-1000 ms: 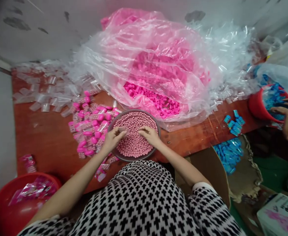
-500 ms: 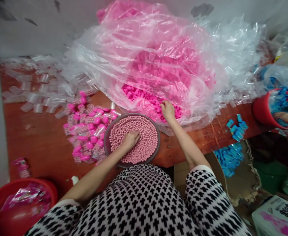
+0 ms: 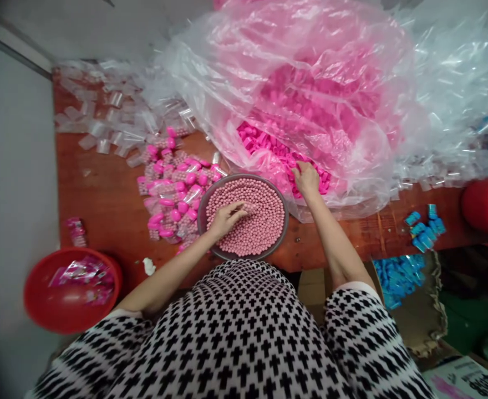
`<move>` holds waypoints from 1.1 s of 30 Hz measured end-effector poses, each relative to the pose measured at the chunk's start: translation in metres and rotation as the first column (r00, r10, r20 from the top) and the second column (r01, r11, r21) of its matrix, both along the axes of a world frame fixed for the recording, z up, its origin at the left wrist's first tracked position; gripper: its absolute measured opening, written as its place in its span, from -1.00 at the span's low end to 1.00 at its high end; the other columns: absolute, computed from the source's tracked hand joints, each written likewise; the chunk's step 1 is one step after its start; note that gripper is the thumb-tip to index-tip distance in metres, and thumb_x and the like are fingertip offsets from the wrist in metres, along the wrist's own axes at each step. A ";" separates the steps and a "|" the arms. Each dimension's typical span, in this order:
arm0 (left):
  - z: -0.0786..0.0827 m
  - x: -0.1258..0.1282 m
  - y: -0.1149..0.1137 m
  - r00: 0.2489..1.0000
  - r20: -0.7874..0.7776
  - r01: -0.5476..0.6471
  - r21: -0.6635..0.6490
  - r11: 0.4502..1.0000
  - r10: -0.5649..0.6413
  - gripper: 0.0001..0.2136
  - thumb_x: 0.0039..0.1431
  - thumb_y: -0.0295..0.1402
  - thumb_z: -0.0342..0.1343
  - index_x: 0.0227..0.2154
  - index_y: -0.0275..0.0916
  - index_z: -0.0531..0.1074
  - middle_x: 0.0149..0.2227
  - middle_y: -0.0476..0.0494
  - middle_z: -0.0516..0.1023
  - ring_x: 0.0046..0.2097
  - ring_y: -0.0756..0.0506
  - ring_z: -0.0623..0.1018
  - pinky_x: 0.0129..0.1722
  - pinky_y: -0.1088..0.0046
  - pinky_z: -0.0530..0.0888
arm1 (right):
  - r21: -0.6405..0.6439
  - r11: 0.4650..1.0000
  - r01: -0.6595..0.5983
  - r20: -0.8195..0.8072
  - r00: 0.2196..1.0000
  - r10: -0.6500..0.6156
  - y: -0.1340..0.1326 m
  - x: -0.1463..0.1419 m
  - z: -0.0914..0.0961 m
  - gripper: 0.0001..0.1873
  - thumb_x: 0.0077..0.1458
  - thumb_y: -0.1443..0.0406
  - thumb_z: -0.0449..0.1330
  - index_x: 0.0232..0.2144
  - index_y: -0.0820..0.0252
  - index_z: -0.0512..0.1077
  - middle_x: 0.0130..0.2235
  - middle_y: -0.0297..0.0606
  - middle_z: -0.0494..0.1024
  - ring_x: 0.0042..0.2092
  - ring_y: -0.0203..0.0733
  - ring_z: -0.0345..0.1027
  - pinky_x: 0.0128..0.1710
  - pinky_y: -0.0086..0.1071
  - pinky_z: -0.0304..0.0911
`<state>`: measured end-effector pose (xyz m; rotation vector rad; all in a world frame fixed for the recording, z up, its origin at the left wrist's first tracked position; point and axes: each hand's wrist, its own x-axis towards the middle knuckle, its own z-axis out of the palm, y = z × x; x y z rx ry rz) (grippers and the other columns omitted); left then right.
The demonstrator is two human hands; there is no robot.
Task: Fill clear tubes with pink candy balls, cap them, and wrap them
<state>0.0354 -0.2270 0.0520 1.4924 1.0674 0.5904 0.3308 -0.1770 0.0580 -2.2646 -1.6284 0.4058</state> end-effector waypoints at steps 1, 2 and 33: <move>0.002 -0.001 -0.001 0.999 0.048 -0.008 -0.024 1.000 0.009 -0.70 0.09 -0.24 0.12 -0.14 -0.23 0.49 -0.19 -0.12 0.59 -0.16 -0.09 0.55 -0.10 0.37 0.44 | 0.052 0.998 -0.031 -0.066 0.997 0.035 -0.010 -0.002 0.005 -0.63 0.12 0.15 0.06 -0.15 0.26 0.48 -0.19 -0.06 0.53 -0.13 -0.03 0.36 -0.08 -0.16 0.22; 0.003 -0.001 -0.003 0.995 0.103 -0.010 -0.062 0.998 0.016 -0.70 0.09 -0.24 0.11 -0.14 -0.25 0.49 -0.18 -0.13 0.59 -0.17 -0.10 0.55 -0.12 0.37 0.45 | 0.098 0.994 -0.057 -0.145 0.987 0.071 -0.022 -0.007 0.010 -0.62 0.10 0.12 0.08 -0.17 0.25 0.49 -0.23 -0.11 0.54 -0.18 -0.06 0.37 -0.11 -0.19 0.25; 0.052 -0.013 -0.043 0.996 0.094 -0.015 0.152 0.988 0.000 -0.72 0.11 -0.24 0.11 -0.17 -0.25 0.53 -0.14 -0.16 0.59 -0.11 -0.11 0.56 -0.06 0.34 0.44 | 0.326 0.866 -0.379 -0.410 0.769 0.491 -0.125 -0.113 0.082 -0.74 0.18 0.19 0.08 -0.12 0.19 0.39 -0.22 -0.21 0.53 -0.21 -0.21 0.40 -0.18 -0.33 0.29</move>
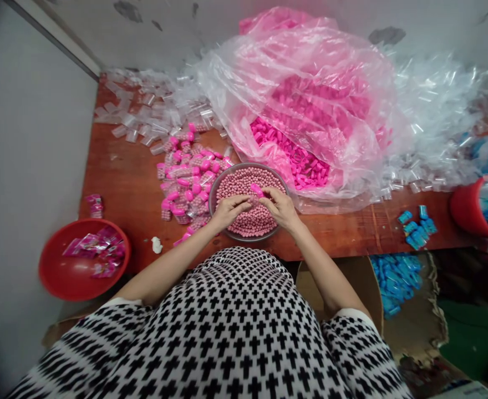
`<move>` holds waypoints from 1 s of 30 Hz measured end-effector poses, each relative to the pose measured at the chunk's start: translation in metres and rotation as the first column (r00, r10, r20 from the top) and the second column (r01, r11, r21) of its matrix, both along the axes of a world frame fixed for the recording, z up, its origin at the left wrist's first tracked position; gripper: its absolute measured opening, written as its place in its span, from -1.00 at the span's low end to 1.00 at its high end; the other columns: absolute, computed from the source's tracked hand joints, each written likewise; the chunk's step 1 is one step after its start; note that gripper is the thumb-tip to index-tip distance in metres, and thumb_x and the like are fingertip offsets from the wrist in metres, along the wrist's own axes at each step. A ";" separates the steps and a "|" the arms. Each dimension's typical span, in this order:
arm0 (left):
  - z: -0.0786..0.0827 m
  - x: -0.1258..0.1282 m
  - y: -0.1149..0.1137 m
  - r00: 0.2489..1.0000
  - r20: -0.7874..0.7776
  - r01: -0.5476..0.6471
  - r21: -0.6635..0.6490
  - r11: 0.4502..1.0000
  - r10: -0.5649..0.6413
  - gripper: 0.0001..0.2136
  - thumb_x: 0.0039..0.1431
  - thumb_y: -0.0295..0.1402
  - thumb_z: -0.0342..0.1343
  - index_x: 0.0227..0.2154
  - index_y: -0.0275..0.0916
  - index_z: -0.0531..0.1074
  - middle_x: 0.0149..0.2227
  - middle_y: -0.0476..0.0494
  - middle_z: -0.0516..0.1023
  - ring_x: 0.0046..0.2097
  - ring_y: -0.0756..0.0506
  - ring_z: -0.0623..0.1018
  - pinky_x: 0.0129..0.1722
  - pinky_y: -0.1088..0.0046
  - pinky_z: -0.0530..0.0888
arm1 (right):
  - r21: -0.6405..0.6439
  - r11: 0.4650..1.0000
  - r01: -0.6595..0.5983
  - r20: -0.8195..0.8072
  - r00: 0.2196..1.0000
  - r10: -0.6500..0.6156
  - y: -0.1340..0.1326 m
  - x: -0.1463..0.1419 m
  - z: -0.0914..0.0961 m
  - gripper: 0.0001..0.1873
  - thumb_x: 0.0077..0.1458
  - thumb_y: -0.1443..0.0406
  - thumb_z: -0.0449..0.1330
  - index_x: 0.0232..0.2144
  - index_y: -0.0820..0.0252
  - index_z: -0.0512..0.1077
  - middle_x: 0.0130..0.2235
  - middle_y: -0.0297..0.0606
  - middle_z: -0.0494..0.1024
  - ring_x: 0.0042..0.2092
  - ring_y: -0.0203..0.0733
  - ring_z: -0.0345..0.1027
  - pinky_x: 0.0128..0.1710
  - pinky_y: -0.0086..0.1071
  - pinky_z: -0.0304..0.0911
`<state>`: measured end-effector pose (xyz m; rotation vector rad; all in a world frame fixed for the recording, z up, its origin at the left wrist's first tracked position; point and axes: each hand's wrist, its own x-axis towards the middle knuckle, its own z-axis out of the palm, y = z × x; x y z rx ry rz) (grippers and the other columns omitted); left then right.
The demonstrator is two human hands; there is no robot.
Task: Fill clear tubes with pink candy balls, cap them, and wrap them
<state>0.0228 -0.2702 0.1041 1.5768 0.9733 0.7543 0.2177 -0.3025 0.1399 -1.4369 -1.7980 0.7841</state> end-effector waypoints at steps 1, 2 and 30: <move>0.002 0.001 -0.001 1.000 0.007 0.005 0.002 1.000 -0.005 -0.72 0.11 -0.24 0.11 -0.16 -0.25 0.53 -0.13 -0.16 0.59 -0.11 -0.11 0.56 -0.06 0.34 0.45 | 0.018 1.000 0.002 0.010 1.000 -0.002 0.000 -0.003 -0.001 -0.75 0.18 0.20 0.09 -0.14 0.19 0.40 -0.23 -0.21 0.53 -0.21 -0.21 0.39 -0.18 -0.33 0.29; 0.003 0.002 -0.001 1.000 0.013 0.005 0.007 1.000 -0.005 -0.72 0.12 -0.25 0.11 -0.16 -0.25 0.53 -0.13 -0.16 0.59 -0.11 -0.11 0.56 -0.07 0.35 0.45 | 0.039 0.999 0.000 0.031 1.000 -0.001 0.001 -0.005 -0.002 -0.76 0.17 0.20 0.10 -0.16 0.19 0.41 -0.24 -0.20 0.53 -0.22 -0.20 0.39 -0.19 -0.33 0.28; 0.008 0.004 0.007 0.977 0.002 0.211 -0.167 0.963 -0.213 -0.75 0.04 -0.19 0.13 -0.45 -0.28 0.57 -0.50 -0.05 0.58 -0.46 -0.05 0.50 -0.44 0.49 0.37 | -0.026 0.847 -0.532 0.418 0.764 0.492 0.026 0.006 0.030 -0.38 0.09 0.15 0.17 0.17 0.15 0.16 0.22 -0.08 0.21 0.26 0.04 0.00 0.20 0.01 -0.01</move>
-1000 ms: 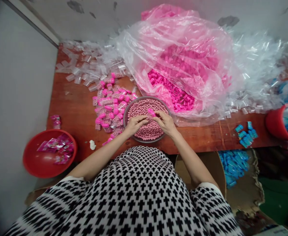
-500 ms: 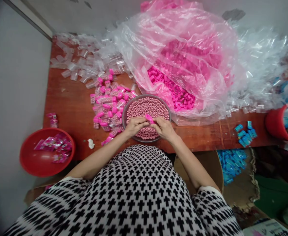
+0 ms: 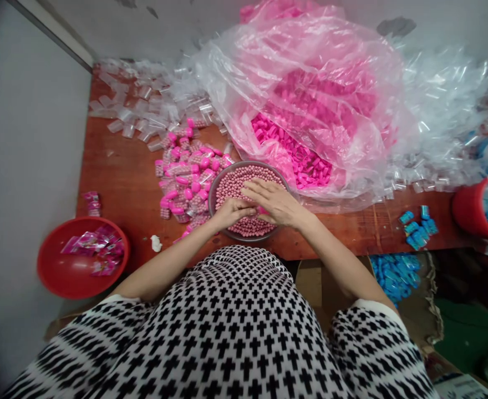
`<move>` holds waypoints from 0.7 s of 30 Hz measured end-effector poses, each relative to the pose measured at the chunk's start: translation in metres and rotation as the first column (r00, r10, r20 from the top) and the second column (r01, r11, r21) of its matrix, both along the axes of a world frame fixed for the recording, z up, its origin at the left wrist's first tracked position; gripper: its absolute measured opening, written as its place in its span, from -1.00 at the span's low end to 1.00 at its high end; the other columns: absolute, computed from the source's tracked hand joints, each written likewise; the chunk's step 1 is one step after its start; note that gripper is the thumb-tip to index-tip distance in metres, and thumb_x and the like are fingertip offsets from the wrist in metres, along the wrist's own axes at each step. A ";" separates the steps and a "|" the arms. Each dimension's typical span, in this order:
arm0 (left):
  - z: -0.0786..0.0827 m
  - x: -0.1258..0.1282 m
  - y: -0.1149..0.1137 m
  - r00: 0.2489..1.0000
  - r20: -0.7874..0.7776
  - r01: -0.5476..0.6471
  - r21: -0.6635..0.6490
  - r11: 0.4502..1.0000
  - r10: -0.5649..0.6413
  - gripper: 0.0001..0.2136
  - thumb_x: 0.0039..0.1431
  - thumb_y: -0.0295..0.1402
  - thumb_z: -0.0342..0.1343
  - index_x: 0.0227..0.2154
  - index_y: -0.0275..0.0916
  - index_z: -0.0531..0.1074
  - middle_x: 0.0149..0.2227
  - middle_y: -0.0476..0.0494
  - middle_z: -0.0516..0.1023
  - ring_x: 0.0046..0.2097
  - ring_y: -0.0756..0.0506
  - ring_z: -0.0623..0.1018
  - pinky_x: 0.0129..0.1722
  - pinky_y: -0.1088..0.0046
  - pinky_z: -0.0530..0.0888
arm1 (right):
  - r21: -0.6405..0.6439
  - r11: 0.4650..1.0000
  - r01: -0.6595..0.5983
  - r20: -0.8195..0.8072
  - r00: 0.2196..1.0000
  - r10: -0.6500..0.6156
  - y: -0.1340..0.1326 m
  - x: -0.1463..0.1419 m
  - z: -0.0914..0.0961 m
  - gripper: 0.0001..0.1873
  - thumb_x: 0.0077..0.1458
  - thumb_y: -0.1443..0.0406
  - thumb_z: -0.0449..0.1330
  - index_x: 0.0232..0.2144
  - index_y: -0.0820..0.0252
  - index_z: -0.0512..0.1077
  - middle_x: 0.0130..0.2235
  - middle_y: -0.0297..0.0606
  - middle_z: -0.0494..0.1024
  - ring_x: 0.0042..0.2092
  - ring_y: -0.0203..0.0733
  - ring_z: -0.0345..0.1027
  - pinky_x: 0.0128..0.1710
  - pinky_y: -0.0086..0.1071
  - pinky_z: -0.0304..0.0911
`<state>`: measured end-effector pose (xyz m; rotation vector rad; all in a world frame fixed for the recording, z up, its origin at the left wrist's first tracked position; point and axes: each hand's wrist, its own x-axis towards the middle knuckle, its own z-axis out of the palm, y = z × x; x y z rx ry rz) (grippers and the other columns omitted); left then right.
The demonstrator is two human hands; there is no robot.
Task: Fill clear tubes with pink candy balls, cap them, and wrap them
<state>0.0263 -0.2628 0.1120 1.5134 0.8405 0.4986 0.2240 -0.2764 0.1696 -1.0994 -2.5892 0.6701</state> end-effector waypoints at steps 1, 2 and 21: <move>-0.001 -0.001 -0.001 1.000 0.006 -0.019 -0.026 0.999 0.019 -0.74 0.02 -0.19 0.14 -0.52 -0.29 0.56 -0.56 -0.02 0.55 -0.50 -0.03 0.48 -0.46 0.49 0.35 | 0.018 0.998 -0.059 0.050 0.997 0.058 0.003 -0.002 0.005 -0.43 0.10 0.19 0.16 0.15 0.15 0.20 0.18 -0.08 0.26 0.23 0.05 0.05 0.19 0.01 0.00; -0.001 -0.001 -0.002 0.999 0.021 -0.046 -0.061 0.997 0.047 -0.74 -0.01 -0.18 0.15 -0.56 -0.30 0.54 -0.59 -0.01 0.52 -0.51 -0.02 0.46 -0.47 0.49 0.35 | 0.034 0.996 -0.077 0.092 0.993 0.074 0.005 -0.004 0.009 -0.47 0.11 0.21 0.16 0.12 0.16 0.24 0.14 -0.06 0.31 0.19 0.06 0.11 0.16 0.01 0.04; -0.005 0.021 -0.015 0.805 0.226 -0.369 -0.535 0.760 0.549 -0.67 -0.13 -0.20 0.26 -0.32 -0.29 0.45 -0.35 -0.07 0.54 -0.32 0.00 0.47 -0.26 0.47 0.41 | 0.059 0.807 0.588 -0.093 0.808 -0.582 -0.024 -0.040 -0.049 -0.30 0.05 0.09 0.13 0.16 0.32 0.10 0.00 0.10 0.39 0.03 0.14 0.28 0.03 0.00 0.22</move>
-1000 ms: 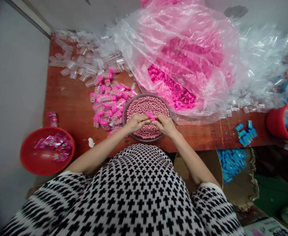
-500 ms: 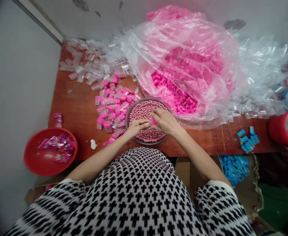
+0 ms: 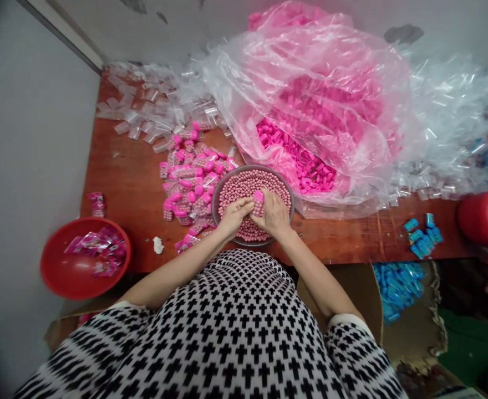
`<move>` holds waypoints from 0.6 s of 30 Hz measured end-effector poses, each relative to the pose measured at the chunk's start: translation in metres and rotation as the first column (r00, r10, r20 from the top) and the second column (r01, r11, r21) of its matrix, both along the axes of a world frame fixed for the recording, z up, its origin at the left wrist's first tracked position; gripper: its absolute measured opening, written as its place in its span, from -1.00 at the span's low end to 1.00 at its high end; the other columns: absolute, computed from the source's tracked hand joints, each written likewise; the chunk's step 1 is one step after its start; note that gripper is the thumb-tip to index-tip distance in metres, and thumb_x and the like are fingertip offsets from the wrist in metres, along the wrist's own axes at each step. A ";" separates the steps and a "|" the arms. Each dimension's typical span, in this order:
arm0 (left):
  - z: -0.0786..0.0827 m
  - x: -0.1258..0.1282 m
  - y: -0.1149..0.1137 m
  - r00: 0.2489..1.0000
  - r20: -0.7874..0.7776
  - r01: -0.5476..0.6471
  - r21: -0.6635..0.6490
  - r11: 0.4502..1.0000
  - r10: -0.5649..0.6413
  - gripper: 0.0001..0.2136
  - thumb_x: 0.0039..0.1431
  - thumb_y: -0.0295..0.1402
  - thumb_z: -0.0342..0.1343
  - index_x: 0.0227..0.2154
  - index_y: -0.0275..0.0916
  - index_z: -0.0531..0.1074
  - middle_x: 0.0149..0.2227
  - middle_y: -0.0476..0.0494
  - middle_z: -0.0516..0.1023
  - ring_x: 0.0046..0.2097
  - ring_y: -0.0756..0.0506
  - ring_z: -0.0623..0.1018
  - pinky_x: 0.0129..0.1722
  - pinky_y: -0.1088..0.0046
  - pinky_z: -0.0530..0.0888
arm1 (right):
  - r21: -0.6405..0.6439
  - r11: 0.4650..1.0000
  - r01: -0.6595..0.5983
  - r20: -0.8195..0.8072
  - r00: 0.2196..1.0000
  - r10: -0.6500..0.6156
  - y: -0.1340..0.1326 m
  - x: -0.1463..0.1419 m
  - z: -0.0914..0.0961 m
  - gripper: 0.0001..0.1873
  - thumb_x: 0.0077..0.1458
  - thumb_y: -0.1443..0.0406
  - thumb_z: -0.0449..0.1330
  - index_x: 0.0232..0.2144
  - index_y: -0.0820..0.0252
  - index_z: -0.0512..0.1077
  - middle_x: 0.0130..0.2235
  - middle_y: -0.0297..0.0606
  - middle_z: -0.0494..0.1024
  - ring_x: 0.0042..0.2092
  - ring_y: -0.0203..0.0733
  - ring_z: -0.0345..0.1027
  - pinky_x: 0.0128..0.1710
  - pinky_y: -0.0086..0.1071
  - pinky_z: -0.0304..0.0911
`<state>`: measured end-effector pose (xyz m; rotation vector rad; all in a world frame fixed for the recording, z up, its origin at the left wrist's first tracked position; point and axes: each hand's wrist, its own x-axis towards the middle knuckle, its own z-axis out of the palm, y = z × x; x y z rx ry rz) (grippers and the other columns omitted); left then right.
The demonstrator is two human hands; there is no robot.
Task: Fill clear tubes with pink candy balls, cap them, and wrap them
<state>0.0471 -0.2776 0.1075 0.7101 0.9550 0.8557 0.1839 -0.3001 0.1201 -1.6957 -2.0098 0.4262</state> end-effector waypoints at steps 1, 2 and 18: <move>-0.001 0.001 0.001 1.000 0.009 -0.001 0.004 1.000 0.001 -0.68 -0.13 -0.20 0.26 -0.32 -0.30 0.46 -0.33 -0.08 0.55 -0.31 -0.01 0.48 -0.24 0.45 0.41 | 0.026 1.000 0.016 -0.006 1.000 -0.016 0.001 0.000 -0.002 -0.32 0.05 0.10 0.12 0.15 0.30 0.12 -0.01 0.08 0.41 0.01 0.13 0.30 0.02 -0.01 0.23; -0.001 0.000 0.001 1.000 0.015 -0.001 0.006 1.000 0.001 -0.69 -0.12 -0.20 0.25 -0.32 -0.30 0.47 -0.33 -0.08 0.55 -0.31 -0.01 0.48 -0.23 0.45 0.41 | 0.047 0.998 0.032 -0.004 0.999 -0.032 0.001 -0.001 -0.005 -0.34 0.05 0.10 0.11 0.14 0.29 0.14 -0.02 0.07 0.42 0.00 0.12 0.32 0.01 -0.02 0.24; 0.002 -0.090 0.034 0.834 -0.539 0.039 0.271 0.962 0.118 -0.72 -0.05 -0.19 0.18 -0.30 -0.25 0.57 -0.30 -0.12 0.62 -0.29 -0.12 0.54 -0.20 0.34 0.44 | -0.176 0.973 -0.146 -0.028 0.989 0.144 0.018 -0.023 -0.003 0.04 0.02 0.03 0.20 0.30 0.30 -0.29 0.03 0.05 0.44 -0.05 0.07 0.41 -0.25 -0.16 0.38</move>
